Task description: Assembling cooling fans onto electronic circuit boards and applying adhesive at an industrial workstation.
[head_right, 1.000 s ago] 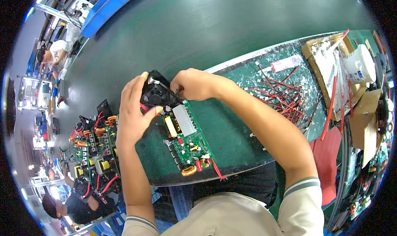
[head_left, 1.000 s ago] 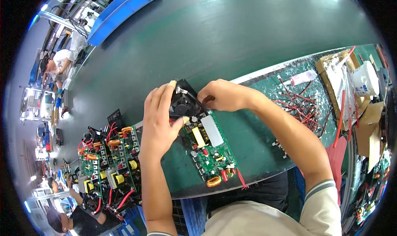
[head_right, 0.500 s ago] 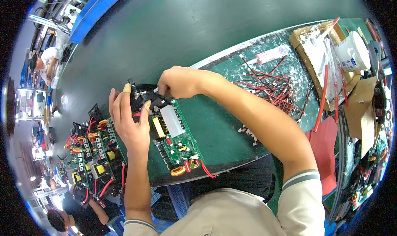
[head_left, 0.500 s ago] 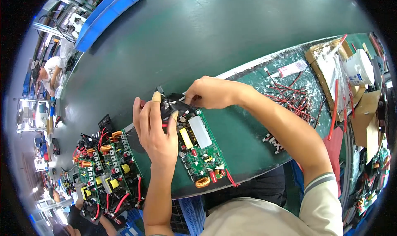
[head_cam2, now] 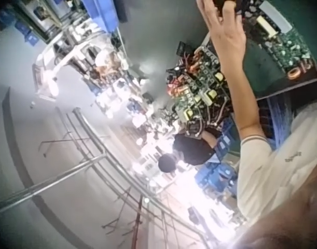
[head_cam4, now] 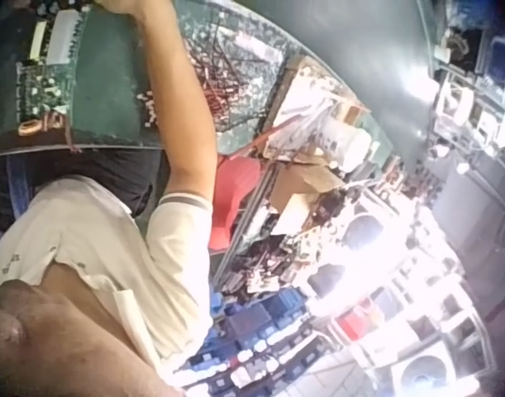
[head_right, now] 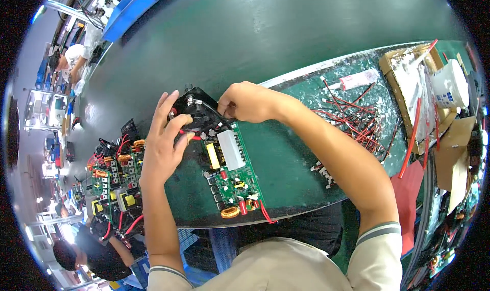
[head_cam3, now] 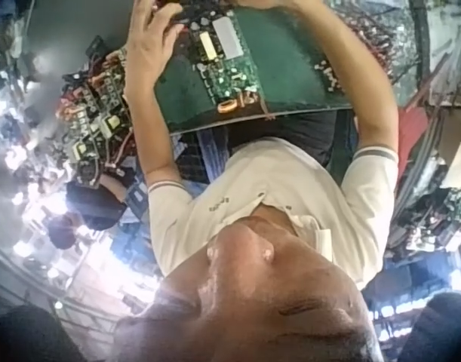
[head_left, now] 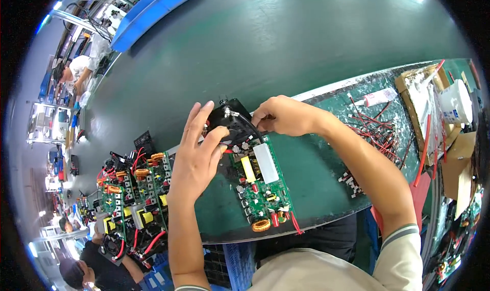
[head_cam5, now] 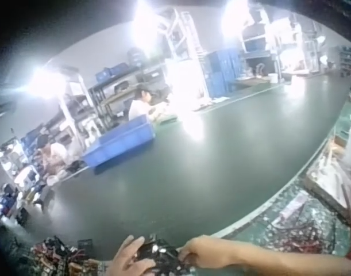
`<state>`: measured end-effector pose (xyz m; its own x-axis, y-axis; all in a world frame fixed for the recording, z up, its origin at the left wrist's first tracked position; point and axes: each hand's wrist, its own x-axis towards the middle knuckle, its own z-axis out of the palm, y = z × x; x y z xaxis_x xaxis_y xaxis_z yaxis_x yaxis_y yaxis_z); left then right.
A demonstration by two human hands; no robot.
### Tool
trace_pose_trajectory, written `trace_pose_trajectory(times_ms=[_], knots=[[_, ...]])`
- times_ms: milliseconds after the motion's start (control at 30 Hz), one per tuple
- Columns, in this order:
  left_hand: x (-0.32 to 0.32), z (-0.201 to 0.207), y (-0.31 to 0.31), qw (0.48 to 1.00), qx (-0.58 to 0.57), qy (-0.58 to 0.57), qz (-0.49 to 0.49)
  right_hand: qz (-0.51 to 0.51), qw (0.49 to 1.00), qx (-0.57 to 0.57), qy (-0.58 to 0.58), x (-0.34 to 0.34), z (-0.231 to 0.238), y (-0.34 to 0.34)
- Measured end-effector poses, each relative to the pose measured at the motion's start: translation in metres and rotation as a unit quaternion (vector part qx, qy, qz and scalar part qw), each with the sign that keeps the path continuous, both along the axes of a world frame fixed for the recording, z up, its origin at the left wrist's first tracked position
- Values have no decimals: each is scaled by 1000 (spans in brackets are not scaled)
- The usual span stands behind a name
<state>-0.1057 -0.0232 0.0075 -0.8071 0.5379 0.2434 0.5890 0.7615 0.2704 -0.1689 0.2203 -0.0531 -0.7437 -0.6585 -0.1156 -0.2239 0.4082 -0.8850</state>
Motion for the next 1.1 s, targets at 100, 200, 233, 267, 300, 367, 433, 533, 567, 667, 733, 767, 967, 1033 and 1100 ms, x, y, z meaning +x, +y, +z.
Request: trace_pose_trajectory(times_ms=[100,200,233,267,300,367,433,533,567,667,733,767,967,1033,1100], knots=[[0,2,5,999,-12,34,21,-12,1000,-21,-1,1,-5,0],[1,8,7,997,-41,59,-14,-7,999,-29,22,0,-9,-1],[1,7,5,998,-37,57,-9,-6,999,-23,28,0,-9,-2],[0,5,3,998,-34,55,-5,-5,999,-17,35,0,-8,-3],[-1,1,1,998,-34,56,-3,-3,999,-17,36,1,-7,-4],[-4,-7,-1,997,-24,74,-13,-12,997,48,59,5,1,-7],[-2,-8,1,995,-28,91,-5,-10,997,51,63,3,-4,-9],[2,-16,7,993,-21,117,10,-17,996,42,73,5,-8,-6],[4,-18,7,991,-11,128,22,-24,996,30,80,6,-9,-7],[3,-26,11,988,31,146,30,3,987,3,162,4,-12,-4],[3,-21,17,989,14,139,47,9,984,7,177,1,-13,-4],[5,-16,22,989,-5,134,61,14,981,9,192,1,-11,-3],[-11,6,33,992,-41,100,70,43,996,74,4,-22,5,-9],[-10,9,35,993,-57,85,65,51,994,66,-65,-24,10,-10],[-10,11,36,989,-119,75,52,47,989,116,-78,-24,20,-13]])
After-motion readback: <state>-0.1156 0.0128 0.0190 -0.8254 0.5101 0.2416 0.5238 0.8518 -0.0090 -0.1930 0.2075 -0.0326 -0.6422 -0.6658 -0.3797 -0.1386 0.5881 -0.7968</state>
